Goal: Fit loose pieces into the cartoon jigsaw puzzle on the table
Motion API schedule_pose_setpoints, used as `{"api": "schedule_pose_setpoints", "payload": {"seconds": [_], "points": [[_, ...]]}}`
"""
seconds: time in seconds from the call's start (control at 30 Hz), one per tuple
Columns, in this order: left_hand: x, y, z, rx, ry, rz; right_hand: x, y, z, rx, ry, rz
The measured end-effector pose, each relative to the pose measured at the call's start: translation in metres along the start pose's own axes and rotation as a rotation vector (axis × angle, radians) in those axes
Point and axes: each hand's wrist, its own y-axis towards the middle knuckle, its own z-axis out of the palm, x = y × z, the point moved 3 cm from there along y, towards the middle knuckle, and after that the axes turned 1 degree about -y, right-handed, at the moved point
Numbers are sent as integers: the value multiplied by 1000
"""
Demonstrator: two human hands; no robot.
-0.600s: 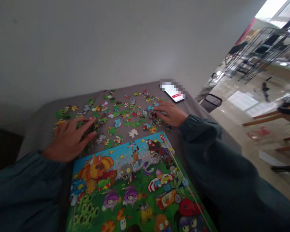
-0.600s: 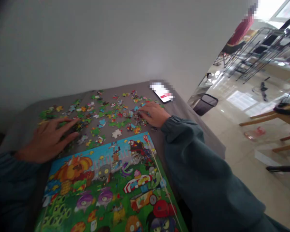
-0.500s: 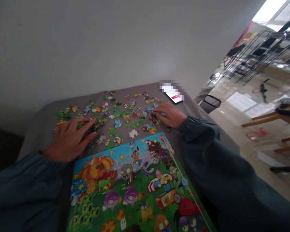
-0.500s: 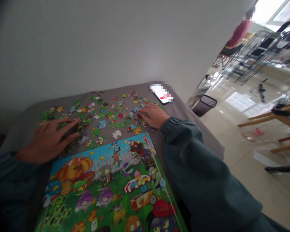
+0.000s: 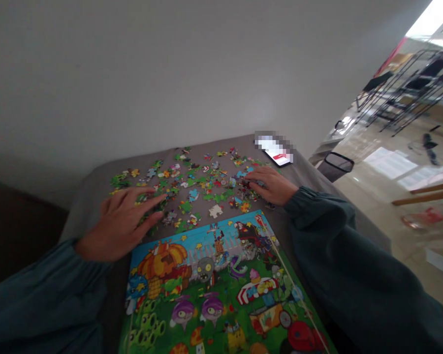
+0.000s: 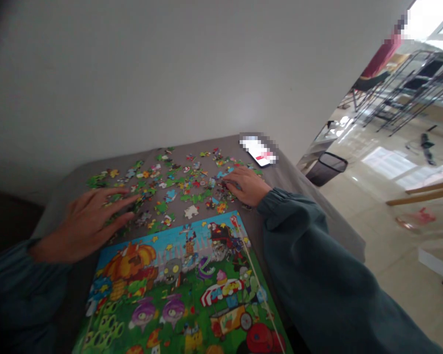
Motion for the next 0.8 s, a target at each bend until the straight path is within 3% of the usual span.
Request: {"api": "schedule_pose_setpoints", "payload": {"seconds": [0.13,0.27,0.43,0.8], "points": [[-11,-5,-1,-24,-47,78,1,0,2,15,-8,-15],[-17,-6,11,34,-90,111,2,0,2,18,-13,-17],[-18,-3,18,74,-91,86,3,0,2,20,-9,1],[-20,1,23,34,-108,76,4,0,1,38,15,1]]}}
